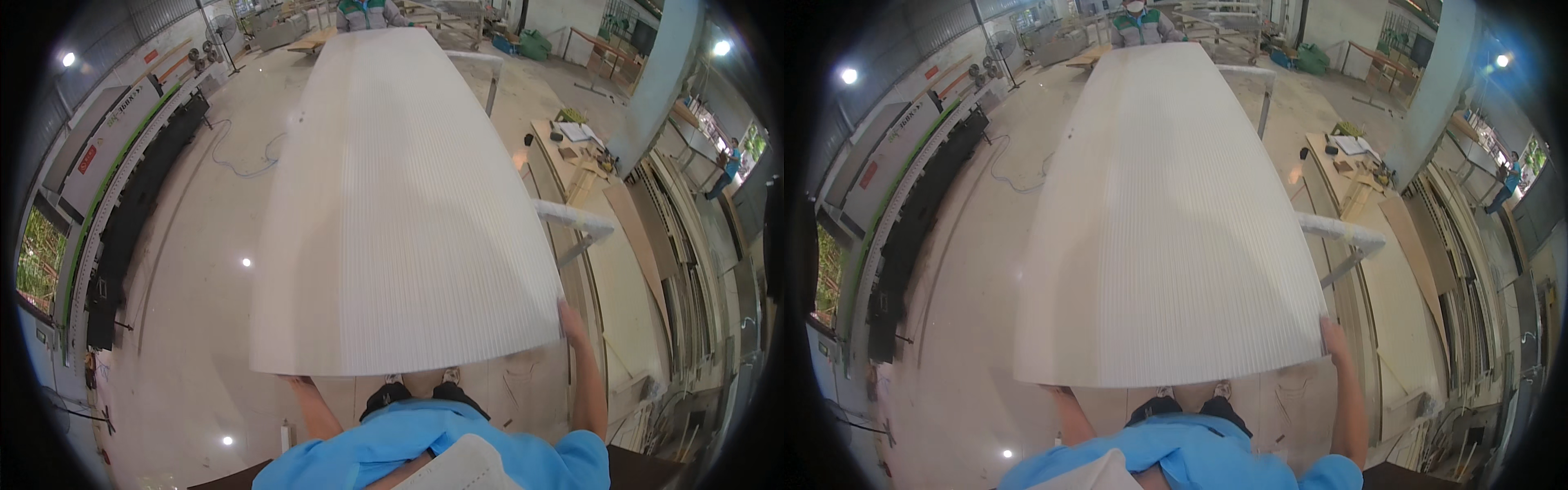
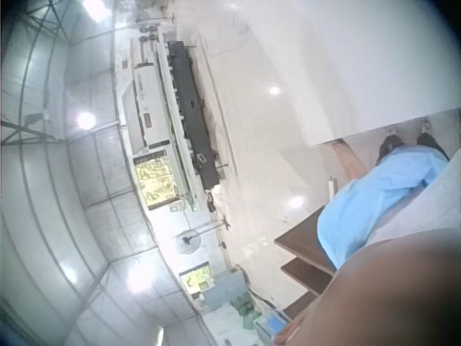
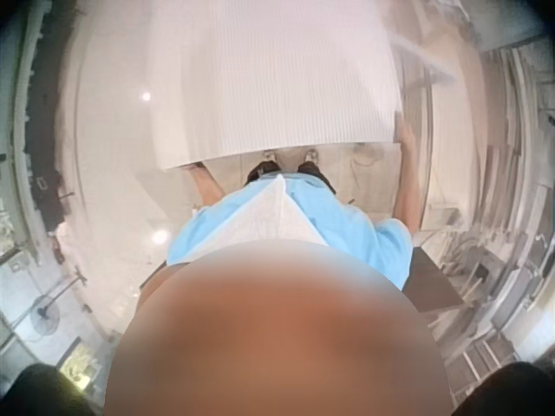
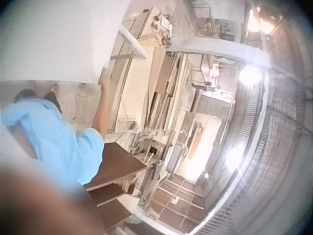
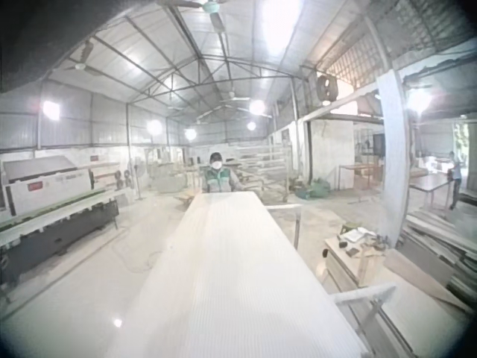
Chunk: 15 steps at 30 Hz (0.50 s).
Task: The person smooths a large white corrugated sheet on a workbench using a small handheld tool. They move the tool repeatedly across the surface, then flip the sheet over and continue smoothing the other side.
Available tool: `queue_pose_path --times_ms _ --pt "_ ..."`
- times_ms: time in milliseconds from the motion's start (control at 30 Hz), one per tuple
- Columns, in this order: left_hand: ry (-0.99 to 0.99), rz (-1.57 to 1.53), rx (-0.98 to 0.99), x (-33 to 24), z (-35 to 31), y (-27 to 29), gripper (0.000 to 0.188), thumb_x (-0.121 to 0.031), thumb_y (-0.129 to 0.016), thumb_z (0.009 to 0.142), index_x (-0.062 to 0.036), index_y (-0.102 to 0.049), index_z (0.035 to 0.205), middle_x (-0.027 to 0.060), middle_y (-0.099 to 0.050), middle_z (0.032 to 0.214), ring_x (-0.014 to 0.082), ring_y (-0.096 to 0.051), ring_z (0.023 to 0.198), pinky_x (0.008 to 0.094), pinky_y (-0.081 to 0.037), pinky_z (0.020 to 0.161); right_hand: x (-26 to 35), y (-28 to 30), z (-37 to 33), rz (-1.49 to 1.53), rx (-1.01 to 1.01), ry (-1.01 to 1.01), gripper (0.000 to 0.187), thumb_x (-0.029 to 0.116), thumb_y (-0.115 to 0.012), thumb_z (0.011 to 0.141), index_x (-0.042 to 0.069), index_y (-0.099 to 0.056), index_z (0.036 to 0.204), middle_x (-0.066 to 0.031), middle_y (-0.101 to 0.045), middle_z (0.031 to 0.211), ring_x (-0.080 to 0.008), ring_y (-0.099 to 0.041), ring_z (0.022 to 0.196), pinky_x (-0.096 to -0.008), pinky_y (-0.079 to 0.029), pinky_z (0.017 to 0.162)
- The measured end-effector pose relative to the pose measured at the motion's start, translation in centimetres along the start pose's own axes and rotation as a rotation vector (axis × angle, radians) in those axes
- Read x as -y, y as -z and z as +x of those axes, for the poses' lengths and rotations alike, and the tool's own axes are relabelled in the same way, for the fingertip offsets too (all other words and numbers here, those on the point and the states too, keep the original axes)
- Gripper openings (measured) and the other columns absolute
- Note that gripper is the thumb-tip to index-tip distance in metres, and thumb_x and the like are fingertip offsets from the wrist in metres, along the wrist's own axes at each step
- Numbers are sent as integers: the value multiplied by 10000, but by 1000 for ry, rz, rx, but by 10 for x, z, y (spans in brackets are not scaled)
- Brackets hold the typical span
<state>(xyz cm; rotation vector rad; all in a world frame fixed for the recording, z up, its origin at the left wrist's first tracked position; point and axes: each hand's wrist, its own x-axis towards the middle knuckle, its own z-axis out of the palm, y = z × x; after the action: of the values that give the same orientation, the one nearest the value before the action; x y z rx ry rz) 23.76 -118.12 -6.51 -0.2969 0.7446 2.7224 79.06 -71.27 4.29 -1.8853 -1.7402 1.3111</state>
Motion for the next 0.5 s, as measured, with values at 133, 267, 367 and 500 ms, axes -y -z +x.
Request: queue_pose_path --times_ms 133,267,367,500 --pt "-112 46 170 -62 14 -41 687 -533 -332 1064 -66 -418 1561 158 -370 1648 349 -332 1524 506 -300 1242 2 -19 -7 135 105 -22 734 531 -427 1064 -120 -594 1359 -252 -675 1293 -338 -638 1197 -436 -467 1002" --pt "-264 60 479 -139 20 -123 674 -515 -347 1063 -62 -427 1555 160 -365 1651 344 -316 1533 507 -296 1244 -5 -70 -8 276 125 -55 752 543 -434 1061 -128 -588 1363 -228 -673 1308 -314 -641 1165 -403 -467 1009" --pt "-339 49 804 -203 19 -211 663 -501 -358 1062 -59 -433 1551 162 -362 1653 341 -304 1541 507 -293 1245 -5 -107 -19 368 240 -46 780 565 -450 1065 -140 -573 1376 -210 -681 1309 -293 -641 1182 -385 -461 1033" --pt "-365 -40 1244 -275 3 -336 650 -484 -372 1062 -55 -441 1545 165 -357 1657 337 -289 1550 507 -289 1246 21 -160 -47 528 366 17 786 580 -452 1069 -136 -588 1364 -218 -677 1325 -285 -639 1223 -378 -461 1044"
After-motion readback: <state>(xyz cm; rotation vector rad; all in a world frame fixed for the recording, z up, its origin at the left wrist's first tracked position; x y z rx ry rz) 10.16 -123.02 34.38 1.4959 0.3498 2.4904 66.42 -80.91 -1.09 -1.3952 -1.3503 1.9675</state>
